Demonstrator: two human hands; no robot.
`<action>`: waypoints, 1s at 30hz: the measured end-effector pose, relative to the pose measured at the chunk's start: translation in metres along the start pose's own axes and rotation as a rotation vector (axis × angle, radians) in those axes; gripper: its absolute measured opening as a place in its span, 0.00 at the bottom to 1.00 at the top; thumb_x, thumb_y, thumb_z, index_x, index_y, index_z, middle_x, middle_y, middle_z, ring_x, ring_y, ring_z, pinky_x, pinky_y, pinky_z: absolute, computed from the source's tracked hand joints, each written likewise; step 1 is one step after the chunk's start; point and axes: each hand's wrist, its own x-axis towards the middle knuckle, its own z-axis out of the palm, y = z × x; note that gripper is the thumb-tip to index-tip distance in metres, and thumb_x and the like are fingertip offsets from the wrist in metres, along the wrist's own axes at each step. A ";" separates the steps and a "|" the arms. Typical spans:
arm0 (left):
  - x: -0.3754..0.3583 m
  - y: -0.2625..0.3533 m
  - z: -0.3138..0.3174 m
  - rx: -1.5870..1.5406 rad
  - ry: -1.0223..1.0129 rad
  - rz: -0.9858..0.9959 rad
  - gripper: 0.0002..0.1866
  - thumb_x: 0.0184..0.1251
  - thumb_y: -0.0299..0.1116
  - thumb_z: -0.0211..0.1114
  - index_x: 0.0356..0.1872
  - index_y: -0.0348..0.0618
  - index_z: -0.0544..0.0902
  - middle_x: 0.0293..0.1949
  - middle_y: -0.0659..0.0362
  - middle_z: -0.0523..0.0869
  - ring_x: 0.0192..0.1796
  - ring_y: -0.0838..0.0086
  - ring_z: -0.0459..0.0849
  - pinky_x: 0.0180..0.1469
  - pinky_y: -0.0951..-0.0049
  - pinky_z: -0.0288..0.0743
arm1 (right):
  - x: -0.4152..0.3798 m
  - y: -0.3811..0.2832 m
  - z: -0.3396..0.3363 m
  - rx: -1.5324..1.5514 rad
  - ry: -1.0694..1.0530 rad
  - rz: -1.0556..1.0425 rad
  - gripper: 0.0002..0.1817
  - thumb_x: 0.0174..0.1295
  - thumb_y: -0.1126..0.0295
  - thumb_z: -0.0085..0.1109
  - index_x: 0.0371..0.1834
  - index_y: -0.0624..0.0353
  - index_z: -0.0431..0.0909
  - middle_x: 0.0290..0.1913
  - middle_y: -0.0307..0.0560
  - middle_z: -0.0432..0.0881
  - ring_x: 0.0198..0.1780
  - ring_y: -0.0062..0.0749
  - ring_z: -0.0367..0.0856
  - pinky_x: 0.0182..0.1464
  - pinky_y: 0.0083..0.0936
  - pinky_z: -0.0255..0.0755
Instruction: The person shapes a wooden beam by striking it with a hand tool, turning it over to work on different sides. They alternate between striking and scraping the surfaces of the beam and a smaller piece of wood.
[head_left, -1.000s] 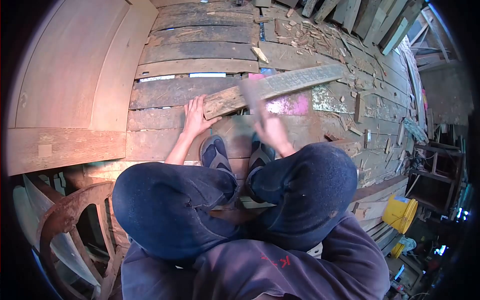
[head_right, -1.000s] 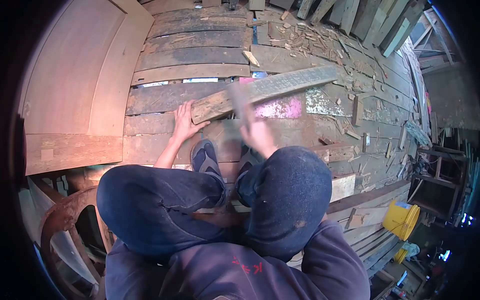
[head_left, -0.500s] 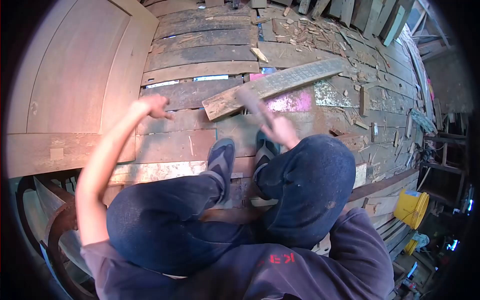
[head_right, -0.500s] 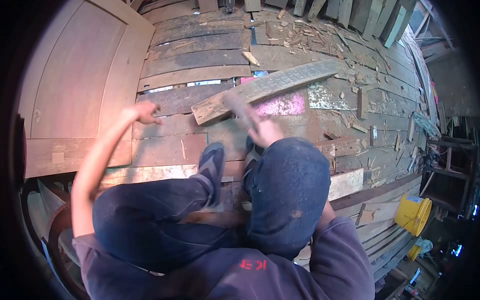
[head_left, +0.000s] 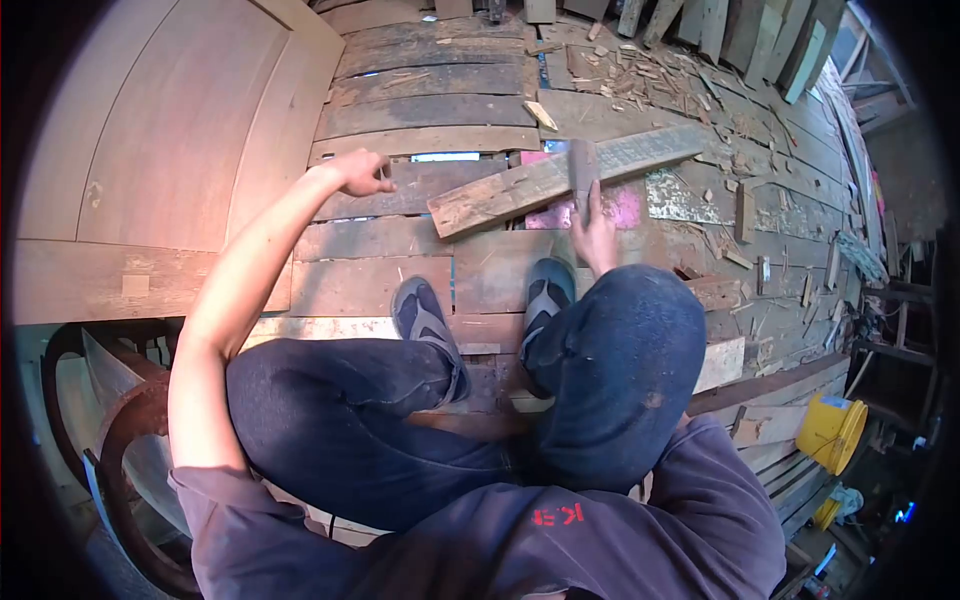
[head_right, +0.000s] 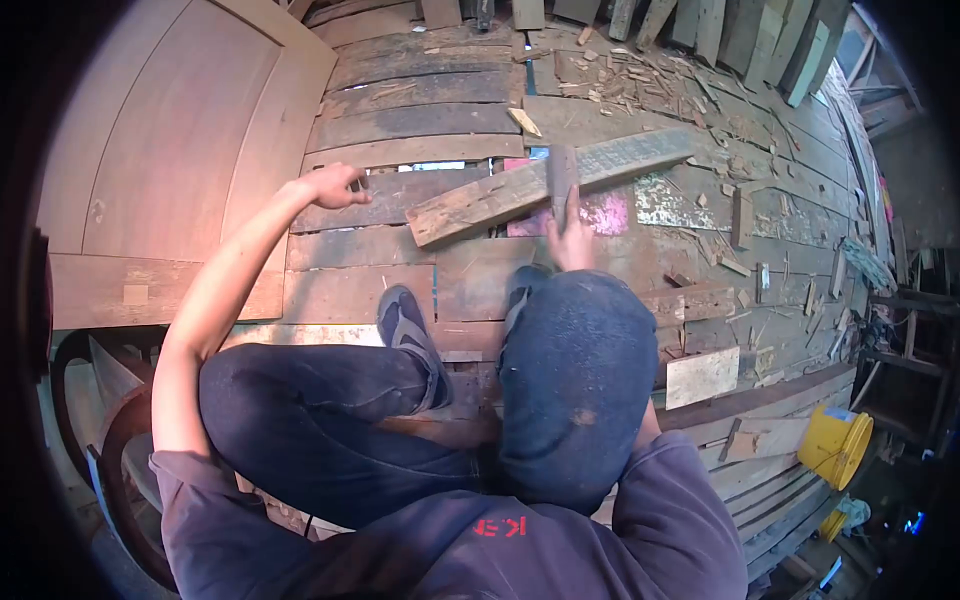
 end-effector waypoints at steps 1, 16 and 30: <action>-0.004 0.005 0.003 0.046 -0.047 0.004 0.27 0.65 0.52 0.67 0.53 0.37 0.81 0.48 0.44 0.88 0.54 0.52 0.85 0.57 0.57 0.78 | -0.007 -0.010 0.020 0.061 0.105 -0.049 0.42 0.67 0.62 0.57 0.81 0.56 0.47 0.31 0.70 0.83 0.31 0.62 0.85 0.34 0.50 0.80; 0.017 -0.012 0.019 0.270 -0.057 -0.013 0.22 0.67 0.48 0.64 0.50 0.39 0.82 0.47 0.46 0.88 0.51 0.52 0.86 0.54 0.54 0.80 | -0.058 -0.056 0.034 -0.052 -0.438 -0.542 0.45 0.62 0.60 0.59 0.82 0.50 0.47 0.28 0.67 0.83 0.33 0.64 0.85 0.41 0.58 0.79; -0.011 -0.017 0.047 -0.019 0.015 0.039 0.22 0.68 0.49 0.63 0.47 0.38 0.82 0.43 0.41 0.87 0.50 0.46 0.85 0.52 0.51 0.78 | -0.007 -0.025 0.005 -0.149 -0.305 -0.206 0.46 0.64 0.58 0.59 0.82 0.44 0.44 0.31 0.64 0.85 0.32 0.61 0.86 0.37 0.50 0.82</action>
